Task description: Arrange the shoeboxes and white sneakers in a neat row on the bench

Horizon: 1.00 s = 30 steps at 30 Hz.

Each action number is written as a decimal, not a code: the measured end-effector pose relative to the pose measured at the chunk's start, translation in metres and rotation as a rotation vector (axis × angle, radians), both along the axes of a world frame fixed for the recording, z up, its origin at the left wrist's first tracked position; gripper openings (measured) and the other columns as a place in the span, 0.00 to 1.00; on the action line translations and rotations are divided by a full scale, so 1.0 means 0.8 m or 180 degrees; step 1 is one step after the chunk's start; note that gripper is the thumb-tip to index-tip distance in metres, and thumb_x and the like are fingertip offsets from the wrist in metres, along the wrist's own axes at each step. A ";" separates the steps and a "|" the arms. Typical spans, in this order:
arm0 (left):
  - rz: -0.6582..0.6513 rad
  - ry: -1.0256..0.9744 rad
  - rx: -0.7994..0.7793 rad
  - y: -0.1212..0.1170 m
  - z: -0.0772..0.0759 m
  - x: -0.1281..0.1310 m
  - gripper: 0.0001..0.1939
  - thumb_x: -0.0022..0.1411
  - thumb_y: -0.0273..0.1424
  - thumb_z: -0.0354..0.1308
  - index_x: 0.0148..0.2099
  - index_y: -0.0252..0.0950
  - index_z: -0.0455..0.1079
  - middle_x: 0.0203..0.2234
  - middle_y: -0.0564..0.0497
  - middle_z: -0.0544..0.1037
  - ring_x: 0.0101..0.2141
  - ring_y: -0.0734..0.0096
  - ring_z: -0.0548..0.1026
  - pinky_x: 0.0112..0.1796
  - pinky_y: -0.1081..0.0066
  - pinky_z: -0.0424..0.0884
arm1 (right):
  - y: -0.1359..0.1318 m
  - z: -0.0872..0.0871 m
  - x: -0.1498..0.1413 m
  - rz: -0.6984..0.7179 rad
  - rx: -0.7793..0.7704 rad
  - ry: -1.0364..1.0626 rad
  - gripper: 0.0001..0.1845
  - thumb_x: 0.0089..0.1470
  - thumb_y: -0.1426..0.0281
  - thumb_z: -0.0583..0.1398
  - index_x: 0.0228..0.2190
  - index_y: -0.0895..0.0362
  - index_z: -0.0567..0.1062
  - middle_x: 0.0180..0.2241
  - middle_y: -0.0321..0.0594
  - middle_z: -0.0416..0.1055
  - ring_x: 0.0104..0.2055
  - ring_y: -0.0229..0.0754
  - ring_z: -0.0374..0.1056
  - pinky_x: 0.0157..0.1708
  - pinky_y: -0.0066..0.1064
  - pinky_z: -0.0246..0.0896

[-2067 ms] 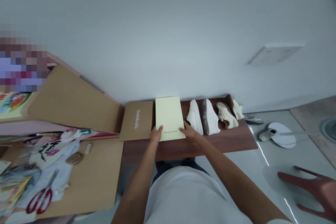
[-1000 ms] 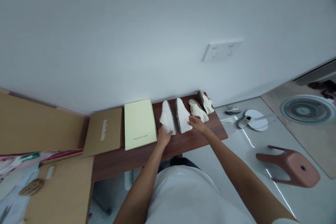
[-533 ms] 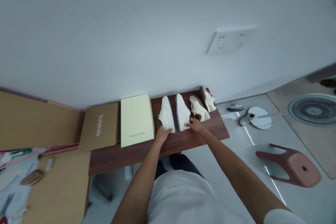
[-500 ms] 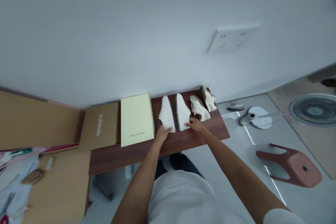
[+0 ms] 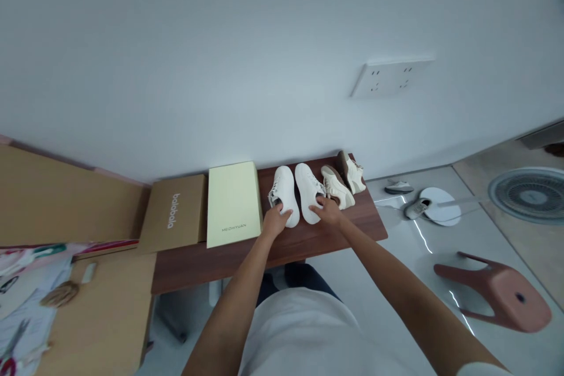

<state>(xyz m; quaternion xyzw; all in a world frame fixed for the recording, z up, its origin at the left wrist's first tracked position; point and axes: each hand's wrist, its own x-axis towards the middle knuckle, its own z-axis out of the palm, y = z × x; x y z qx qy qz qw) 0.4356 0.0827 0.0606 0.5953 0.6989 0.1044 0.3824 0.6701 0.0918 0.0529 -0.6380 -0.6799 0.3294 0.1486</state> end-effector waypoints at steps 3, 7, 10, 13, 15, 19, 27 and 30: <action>-0.0556 0.0542 0.0059 -0.001 0.013 0.005 0.13 0.67 0.41 0.57 0.43 0.37 0.75 0.39 0.42 0.81 0.44 0.54 0.79 0.44 0.65 0.69 | -0.002 0.021 -0.005 0.0226 0.0132 -0.0758 0.14 0.61 0.58 0.57 0.33 0.55 0.74 0.32 0.42 0.78 0.37 0.47 0.73 0.38 0.32 0.62; -0.0859 0.0948 0.0130 -0.004 0.017 0.017 0.13 0.70 0.34 0.52 0.50 0.35 0.74 0.46 0.37 0.80 0.47 0.53 0.78 0.48 0.62 0.69 | -0.002 0.039 -0.027 0.0630 0.0082 -0.1434 0.14 0.64 0.61 0.56 0.42 0.57 0.75 0.39 0.51 0.80 0.41 0.50 0.76 0.39 0.33 0.62; -0.0867 0.1031 0.0176 -0.001 0.013 0.027 0.15 0.70 0.30 0.50 0.53 0.33 0.73 0.47 0.34 0.79 0.48 0.51 0.78 0.50 0.60 0.68 | 0.002 0.041 -0.049 0.0773 0.0062 -0.1639 0.13 0.66 0.65 0.54 0.43 0.61 0.74 0.41 0.56 0.80 0.42 0.52 0.77 0.42 0.36 0.63; -0.0812 0.1105 0.0153 0.003 0.005 0.035 0.16 0.70 0.29 0.49 0.54 0.32 0.73 0.47 0.33 0.79 0.49 0.50 0.78 0.51 0.61 0.68 | 0.007 0.035 -0.066 0.0789 0.0077 -0.1703 0.14 0.67 0.69 0.53 0.45 0.64 0.74 0.42 0.60 0.79 0.42 0.53 0.77 0.44 0.38 0.64; -0.0812 0.1214 0.0101 0.005 -0.002 0.040 0.17 0.71 0.29 0.47 0.55 0.31 0.73 0.47 0.34 0.79 0.48 0.51 0.78 0.50 0.61 0.69 | 0.008 0.030 -0.074 0.0795 0.0080 -0.1715 0.14 0.67 0.71 0.52 0.46 0.65 0.74 0.42 0.60 0.79 0.42 0.53 0.77 0.44 0.39 0.64; -0.0825 0.1353 0.0035 0.008 -0.014 0.045 0.18 0.71 0.29 0.45 0.55 0.32 0.73 0.47 0.35 0.79 0.47 0.52 0.79 0.48 0.62 0.71 | 0.006 0.021 -0.084 0.0779 0.0020 -0.1744 0.16 0.65 0.78 0.49 0.45 0.63 0.75 0.42 0.59 0.79 0.43 0.52 0.76 0.46 0.39 0.64; -0.0738 0.1224 0.0030 0.013 -0.028 0.040 0.19 0.70 0.27 0.45 0.55 0.30 0.73 0.47 0.33 0.78 0.48 0.50 0.78 0.49 0.59 0.70 | 0.007 0.007 -0.099 0.0762 -0.0142 -0.1793 0.17 0.65 0.79 0.48 0.46 0.64 0.74 0.42 0.60 0.78 0.43 0.52 0.76 0.46 0.40 0.64; -0.0687 0.1183 0.0033 0.014 -0.032 0.042 0.20 0.70 0.25 0.42 0.54 0.32 0.73 0.46 0.35 0.79 0.48 0.51 0.78 0.50 0.61 0.70 | 0.008 0.002 -0.104 0.0769 -0.0175 -0.1792 0.16 0.65 0.79 0.49 0.46 0.63 0.74 0.42 0.60 0.78 0.43 0.51 0.77 0.46 0.39 0.64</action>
